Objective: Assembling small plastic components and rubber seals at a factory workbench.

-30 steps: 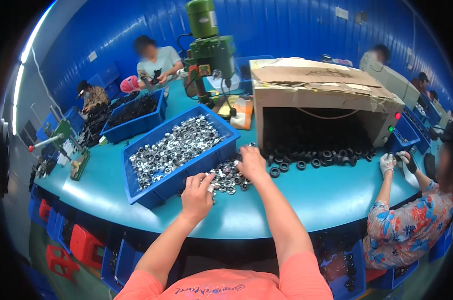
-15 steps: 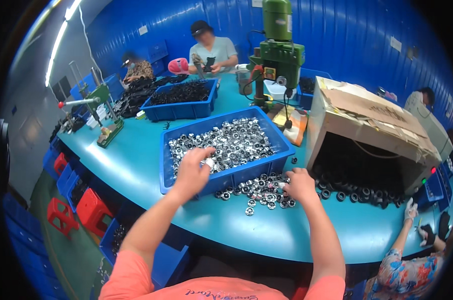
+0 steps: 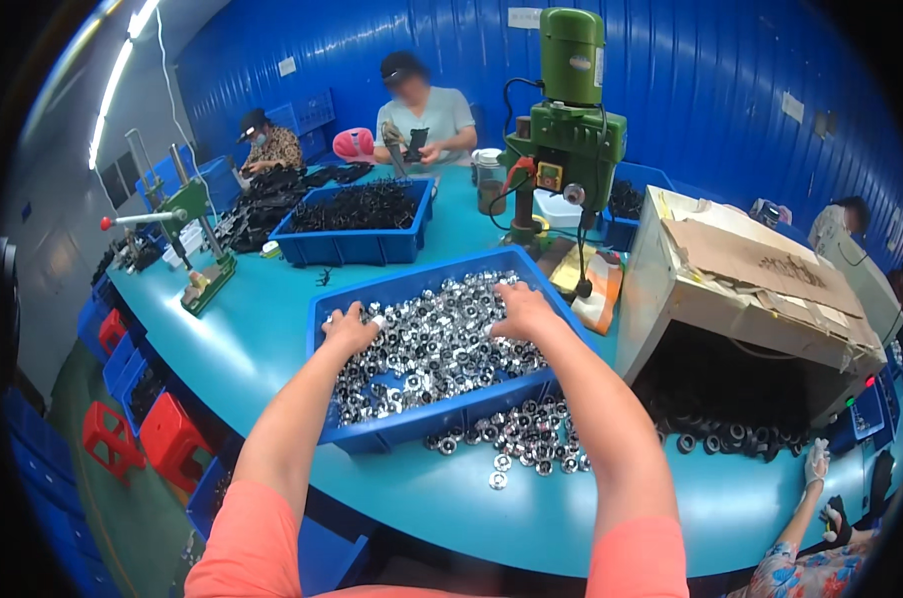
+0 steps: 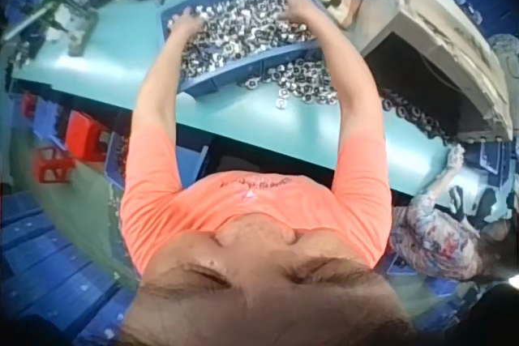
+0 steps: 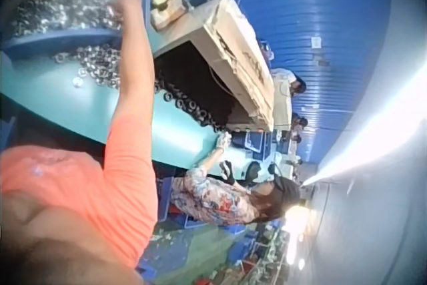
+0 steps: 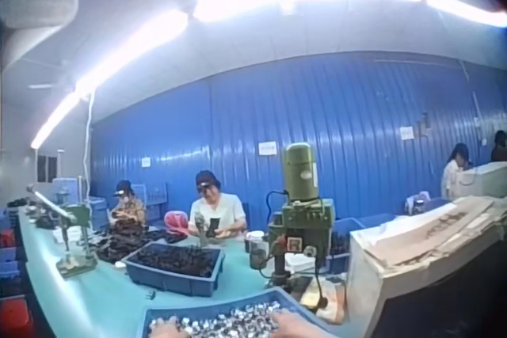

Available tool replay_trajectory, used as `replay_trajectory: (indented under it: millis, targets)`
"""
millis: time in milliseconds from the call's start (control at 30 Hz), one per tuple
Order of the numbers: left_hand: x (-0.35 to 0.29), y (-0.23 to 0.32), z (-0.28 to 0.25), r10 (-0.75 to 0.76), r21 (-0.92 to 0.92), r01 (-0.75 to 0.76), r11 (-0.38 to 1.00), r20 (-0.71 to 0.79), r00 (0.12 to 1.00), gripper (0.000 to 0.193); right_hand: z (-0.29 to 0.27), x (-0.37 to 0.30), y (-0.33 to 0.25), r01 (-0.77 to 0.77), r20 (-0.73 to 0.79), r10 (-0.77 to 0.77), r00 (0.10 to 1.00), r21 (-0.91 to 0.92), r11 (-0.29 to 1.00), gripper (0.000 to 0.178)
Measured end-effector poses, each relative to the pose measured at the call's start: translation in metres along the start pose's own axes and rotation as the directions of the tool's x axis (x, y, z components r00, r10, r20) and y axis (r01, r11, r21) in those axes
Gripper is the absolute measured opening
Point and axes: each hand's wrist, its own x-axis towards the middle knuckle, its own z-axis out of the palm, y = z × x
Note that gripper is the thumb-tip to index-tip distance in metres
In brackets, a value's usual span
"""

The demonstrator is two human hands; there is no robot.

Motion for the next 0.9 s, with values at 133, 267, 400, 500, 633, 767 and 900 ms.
replay_trajectory:
  millis: [133, 267, 400, 500, 633, 767, 900]
  targets:
    - [-0.008, 0.024, -0.002, -0.002, -0.026, 0.002, 1.0, 0.032, 0.999, 0.085, 0.036, 0.068, 0.039, -0.105, 0.085, 0.108, 0.991, -0.04, 0.994, 0.126]
    - [-0.01, 0.03, 0.003, 0.016, -0.01, -0.016, 1.0, -0.015, 1.0, 0.082, 0.058, 0.1, 0.032, -0.196, 0.184, 0.191, 0.964, 0.009, 0.981, 0.137]
    - [-0.003, 0.022, 0.022, 0.085, -0.14, -0.082, 0.987, 0.022, 0.996, 0.082, 0.059, 0.102, -0.018, -0.151, 0.272, 0.15, 0.951, -0.019, 0.988, 0.136]
    - [-0.005, 0.044, 0.043, 0.163, -0.131, -0.146, 0.981, 0.129, 0.978, 0.079, 0.075, 0.094, -0.03, -0.037, 0.321, 0.009, 0.947, 0.081, 0.996, 0.135]
    - [-0.013, 0.051, 0.058, 0.157, -0.252, -0.126, 0.959, 0.106, 0.982, 0.075, 0.077, 0.082, -0.053, -0.116, 0.446, -0.032, 0.894, 0.299, 0.947, 0.134]
    - [-0.01, 0.05, 0.074, 0.136, -0.377, -0.099, 0.921, 0.073, 0.988, 0.07, 0.07, 0.063, -0.08, -0.185, 0.394, -0.044, 0.918, 0.525, 0.831, 0.127]
    - [-0.018, 0.068, 0.059, 0.16, -0.558, -0.108, 0.823, 0.046, 0.986, 0.067, 0.05, 0.049, -0.093, -0.133, 0.269, -0.109, 0.957, 0.74, 0.66, 0.116]
